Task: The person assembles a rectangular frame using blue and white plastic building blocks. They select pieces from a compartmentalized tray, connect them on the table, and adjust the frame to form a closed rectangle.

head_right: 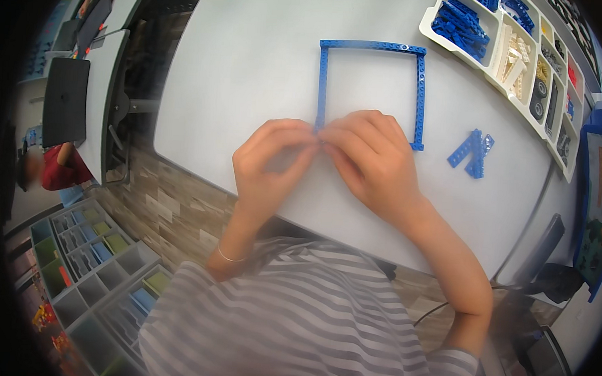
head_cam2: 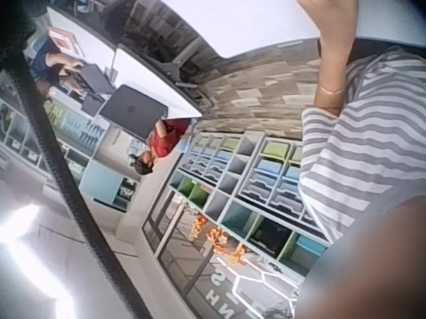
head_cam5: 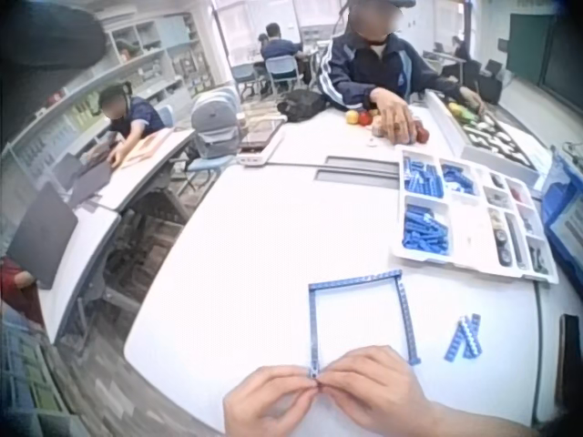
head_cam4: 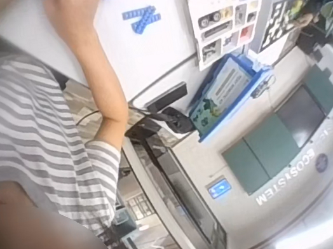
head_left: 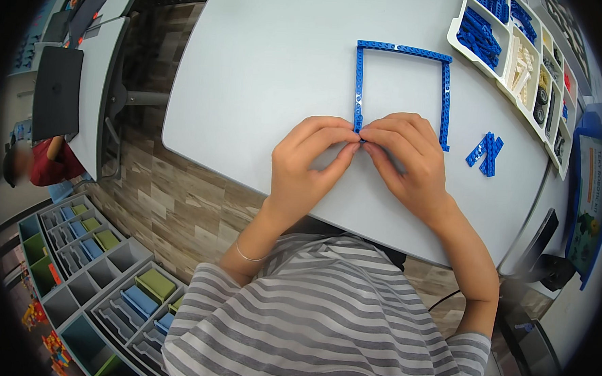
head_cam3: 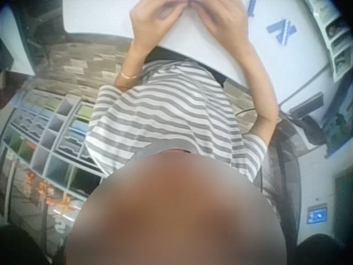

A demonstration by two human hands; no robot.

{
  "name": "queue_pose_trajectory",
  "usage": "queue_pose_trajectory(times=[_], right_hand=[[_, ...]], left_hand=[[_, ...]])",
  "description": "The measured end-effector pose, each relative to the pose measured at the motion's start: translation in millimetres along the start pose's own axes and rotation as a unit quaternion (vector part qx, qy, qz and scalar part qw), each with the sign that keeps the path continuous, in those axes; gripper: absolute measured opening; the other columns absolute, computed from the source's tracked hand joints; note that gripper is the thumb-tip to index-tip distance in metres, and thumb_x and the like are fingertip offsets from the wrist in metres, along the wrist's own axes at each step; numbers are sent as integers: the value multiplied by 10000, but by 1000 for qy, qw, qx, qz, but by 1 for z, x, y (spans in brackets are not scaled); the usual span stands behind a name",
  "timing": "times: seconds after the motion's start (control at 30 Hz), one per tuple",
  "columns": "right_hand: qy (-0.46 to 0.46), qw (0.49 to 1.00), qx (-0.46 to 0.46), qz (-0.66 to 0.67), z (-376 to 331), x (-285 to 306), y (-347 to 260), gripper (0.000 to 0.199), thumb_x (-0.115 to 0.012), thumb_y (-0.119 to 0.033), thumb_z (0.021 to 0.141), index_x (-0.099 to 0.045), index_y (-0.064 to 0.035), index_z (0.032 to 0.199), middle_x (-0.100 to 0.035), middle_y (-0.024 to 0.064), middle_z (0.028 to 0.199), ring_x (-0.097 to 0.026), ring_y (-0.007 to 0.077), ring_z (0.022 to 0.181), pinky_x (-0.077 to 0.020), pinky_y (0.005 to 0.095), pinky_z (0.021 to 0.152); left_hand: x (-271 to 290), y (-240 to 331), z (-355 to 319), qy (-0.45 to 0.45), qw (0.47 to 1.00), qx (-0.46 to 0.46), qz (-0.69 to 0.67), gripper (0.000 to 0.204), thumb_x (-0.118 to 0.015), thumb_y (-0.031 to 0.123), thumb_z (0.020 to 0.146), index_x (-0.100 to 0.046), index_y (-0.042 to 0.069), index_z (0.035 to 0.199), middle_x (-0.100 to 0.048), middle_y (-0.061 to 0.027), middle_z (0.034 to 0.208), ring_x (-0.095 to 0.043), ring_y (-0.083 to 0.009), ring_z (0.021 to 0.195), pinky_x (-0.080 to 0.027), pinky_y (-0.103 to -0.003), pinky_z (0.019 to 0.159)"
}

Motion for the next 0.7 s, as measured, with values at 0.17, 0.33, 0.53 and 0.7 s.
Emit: queue_pose_trajectory(times=[0.17, 0.33, 0.53, 0.7], right_hand=[[2, 1000, 1, -7, 1, 2, 0, 236, -796, -1, 778, -728, -78, 990, -706, 40, 929, -655, 246, 902, -473, 369, 804], [-4, 1000, -9, -11, 2, 0, 1, 239, -790, 9, 770, -727, -88, 980, -716, 27, 924, -647, 230, 864, -467, 356, 763], [1, 1000, -8, -11, 2, 0, 1, 249, -793, 20, 749, -724, -85, 965, -722, 25, 930, -641, 226, 842, -465, 350, 722], [-1, 1000, -5, -11, 2, 0, 1, 252, -794, 29, 733, -717, -77, 949, -716, 32, 924, -640, 232, 832, -471, 358, 717]], left_hand=[[-2, -10, 0, -21, 997, 52, -45, 166, -799, -34, 842, -750, 21, 990, -758, -91, 997, -748, -200, 879, -605, -295, 771], [-6, -36, -4, -20, 969, 183, -163, 229, -777, -9, 902, -712, -31, 1120, -769, -120, 1011, -750, -164, 862, -604, -283, 782], [-13, -44, -1, -72, 938, 252, -225, 324, -776, 21, 920, -694, -31, 1229, -762, -102, 1008, -737, -142, 901, -580, -251, 759], [-18, -43, 3, -111, 927, 274, -231, 369, -781, 35, 920, -693, -23, 1274, -737, -73, 991, -701, -104, 873, -554, -216, 706]])
Point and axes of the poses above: each hand's wrist, its own z-axis towards the middle knuckle, its own x-axis out of the back of the hand, y = z × x, the point moved 10 cm from there along z, towards the middle knuckle
